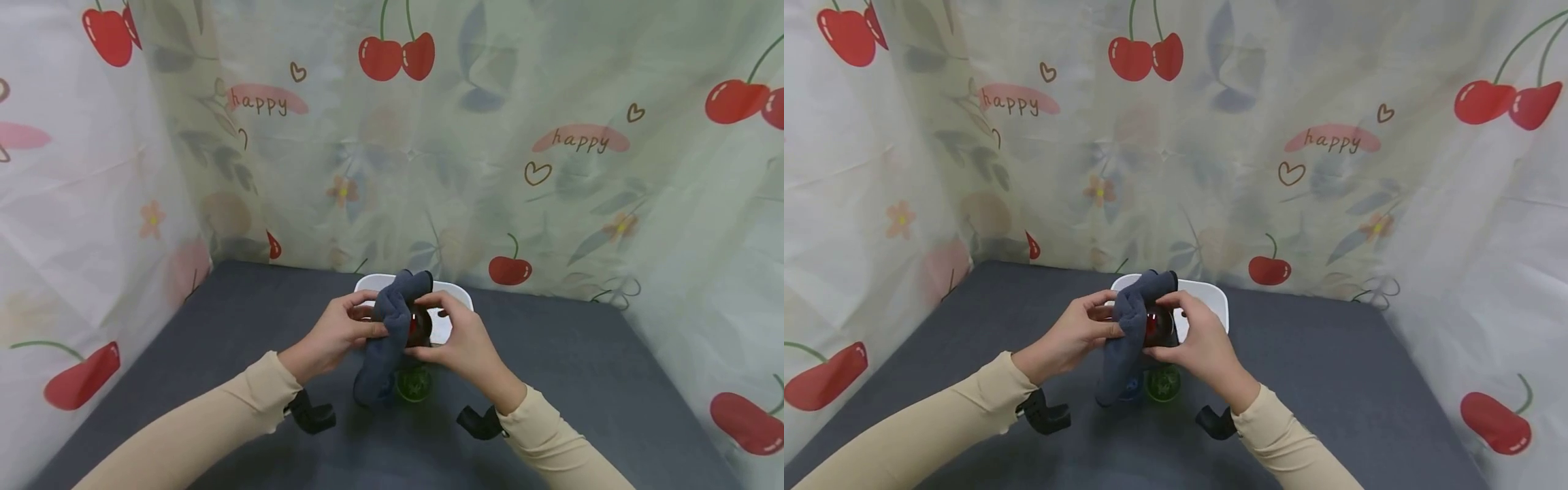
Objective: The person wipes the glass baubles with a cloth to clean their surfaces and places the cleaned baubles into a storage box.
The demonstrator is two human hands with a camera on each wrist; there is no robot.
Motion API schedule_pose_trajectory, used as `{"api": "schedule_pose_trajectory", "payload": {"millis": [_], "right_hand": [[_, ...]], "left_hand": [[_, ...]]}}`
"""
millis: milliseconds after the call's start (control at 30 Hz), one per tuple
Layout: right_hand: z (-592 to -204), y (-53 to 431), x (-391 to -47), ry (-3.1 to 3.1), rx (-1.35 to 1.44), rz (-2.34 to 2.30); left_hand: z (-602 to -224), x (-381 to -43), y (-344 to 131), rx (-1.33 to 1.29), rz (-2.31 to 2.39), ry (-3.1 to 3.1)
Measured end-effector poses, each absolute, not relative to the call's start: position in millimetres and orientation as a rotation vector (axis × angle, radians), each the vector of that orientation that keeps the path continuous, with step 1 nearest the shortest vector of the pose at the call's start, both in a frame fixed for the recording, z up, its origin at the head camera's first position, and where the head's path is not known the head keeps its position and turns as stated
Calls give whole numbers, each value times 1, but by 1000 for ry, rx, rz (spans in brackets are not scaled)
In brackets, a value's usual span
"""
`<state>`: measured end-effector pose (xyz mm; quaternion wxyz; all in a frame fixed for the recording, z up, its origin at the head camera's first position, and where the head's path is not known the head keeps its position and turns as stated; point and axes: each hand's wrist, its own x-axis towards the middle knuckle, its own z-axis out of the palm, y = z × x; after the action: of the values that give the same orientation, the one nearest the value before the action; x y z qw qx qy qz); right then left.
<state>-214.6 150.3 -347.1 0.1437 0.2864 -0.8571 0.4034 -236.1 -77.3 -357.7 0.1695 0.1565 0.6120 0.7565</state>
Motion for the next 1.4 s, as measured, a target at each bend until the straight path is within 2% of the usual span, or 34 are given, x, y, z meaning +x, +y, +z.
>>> {"api": "schedule_pose_trajectory", "payload": {"millis": [100, 333, 567, 800, 1033, 1267, 1333, 1400], "right_hand": [[-347, 152, -213, -2461, 883, 1026], [-351, 152, -213, -2380, 841, 1682], [-348, 153, -212, -2414, 907, 1015], [-351, 154, -211, -2363, 867, 1557], [-354, 151, -214, -2399, 812, 1203], [-356, 154, -216, -2362, 668, 1982], [-356, 154, -216, -2372, 682, 1983], [-355, 153, -215, -2429, 721, 1793]], "left_hand": [[-360, -237, -79, 458, 2147, 1790], [-367, -236, -80, 469, 2202, 1623], [-365, -237, -81, 470, 2191, 1707], [-362, -235, -81, 471, 2198, 1665], [-365, -234, -79, 456, 2143, 1806], [-366, -234, -77, 451, 2169, 1767], [-364, -233, -76, 466, 2151, 1750], [-363, -233, -75, 476, 2141, 1760]]}}
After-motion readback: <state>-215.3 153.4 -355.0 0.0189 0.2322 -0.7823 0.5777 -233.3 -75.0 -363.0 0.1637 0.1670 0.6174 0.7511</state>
